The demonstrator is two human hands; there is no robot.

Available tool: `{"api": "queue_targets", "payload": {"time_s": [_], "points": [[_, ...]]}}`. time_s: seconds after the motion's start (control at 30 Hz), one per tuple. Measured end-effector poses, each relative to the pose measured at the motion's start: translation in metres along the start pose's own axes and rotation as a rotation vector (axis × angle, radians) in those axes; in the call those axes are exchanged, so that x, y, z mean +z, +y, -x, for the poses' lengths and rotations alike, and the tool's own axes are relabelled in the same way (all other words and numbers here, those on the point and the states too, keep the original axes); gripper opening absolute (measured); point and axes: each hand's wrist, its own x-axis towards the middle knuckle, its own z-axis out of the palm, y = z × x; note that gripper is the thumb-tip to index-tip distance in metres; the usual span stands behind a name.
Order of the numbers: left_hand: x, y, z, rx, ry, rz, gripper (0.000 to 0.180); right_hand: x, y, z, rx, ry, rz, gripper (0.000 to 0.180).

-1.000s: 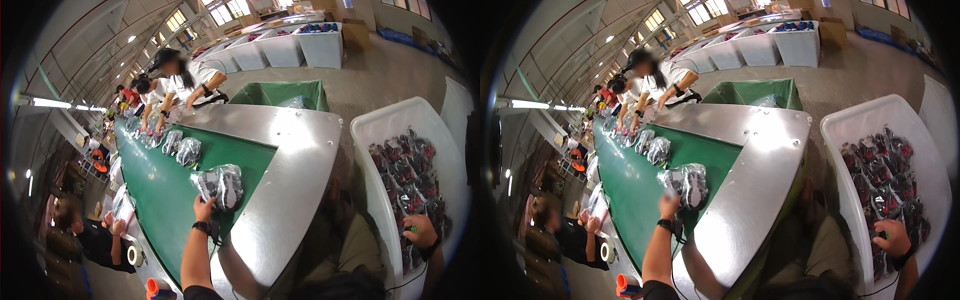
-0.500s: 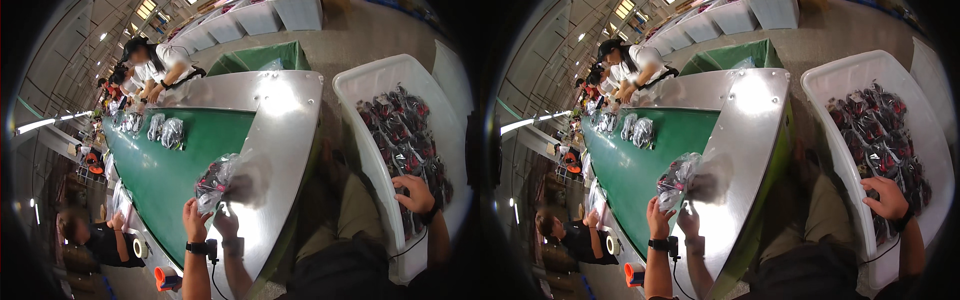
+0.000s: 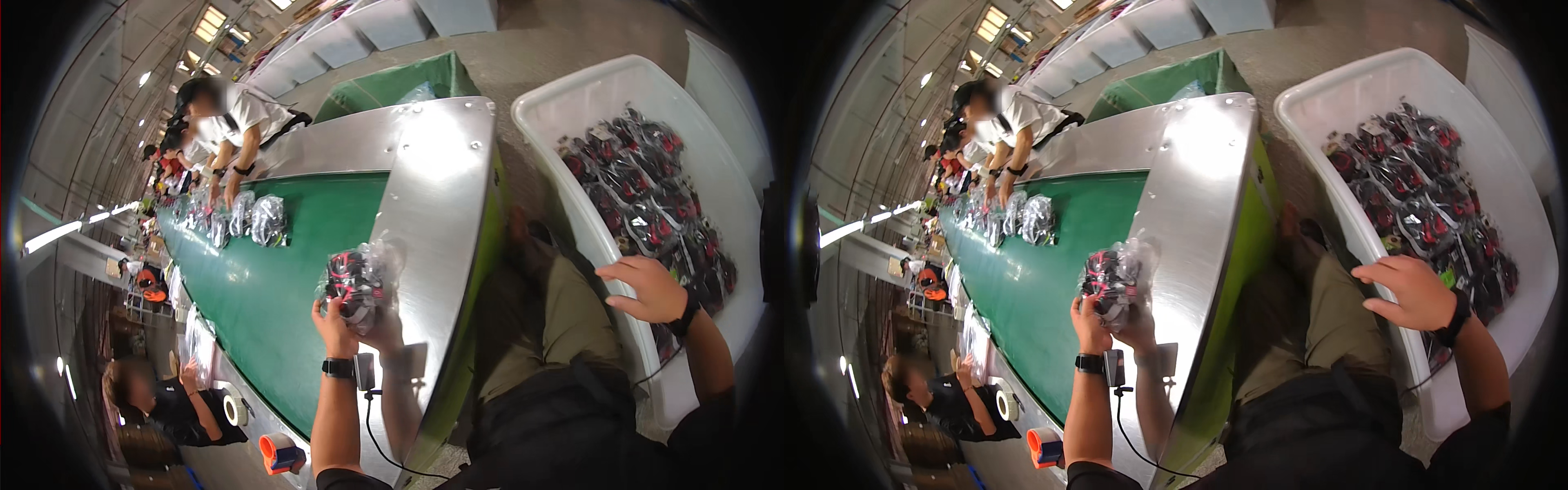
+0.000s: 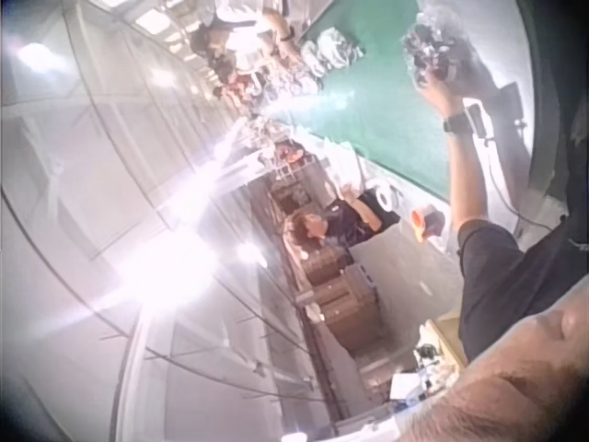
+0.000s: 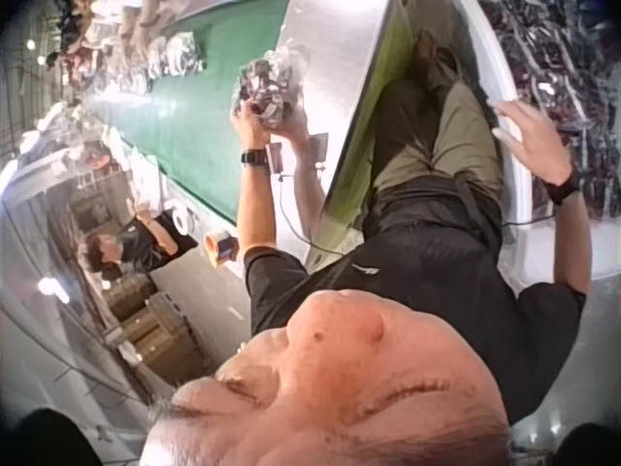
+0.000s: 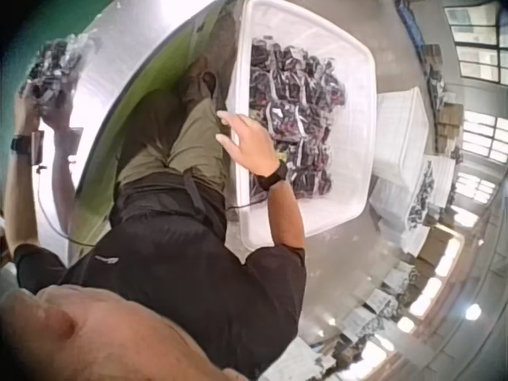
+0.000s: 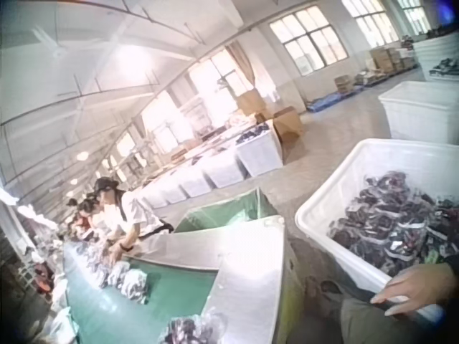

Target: The person sits on the floor and repeatedly picks packaged footwear from a white bin, then places them onto a green conveyor belt. The items are handled one at a time and moved from the bin to the belt for downstream processing.

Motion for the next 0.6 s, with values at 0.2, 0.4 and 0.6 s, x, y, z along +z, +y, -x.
{"api": "queue_targets", "payload": {"time_s": [0.2,0.4,0.6], "points": [[0.020,-0.001,0.052,-0.031,-0.189,0.044,0.060,0.012,-0.014,-0.019,-0.234,0.111,0.053,0.057],[0.116,-0.005,0.161,0.107,-0.449,-0.054,0.059,0.033,-0.050,-0.032,-0.358,0.249,0.005,0.081],[0.182,-0.026,0.236,-0.200,-0.772,0.153,0.064,0.042,-0.077,-0.022,-0.435,0.354,0.243,0.069]]}}
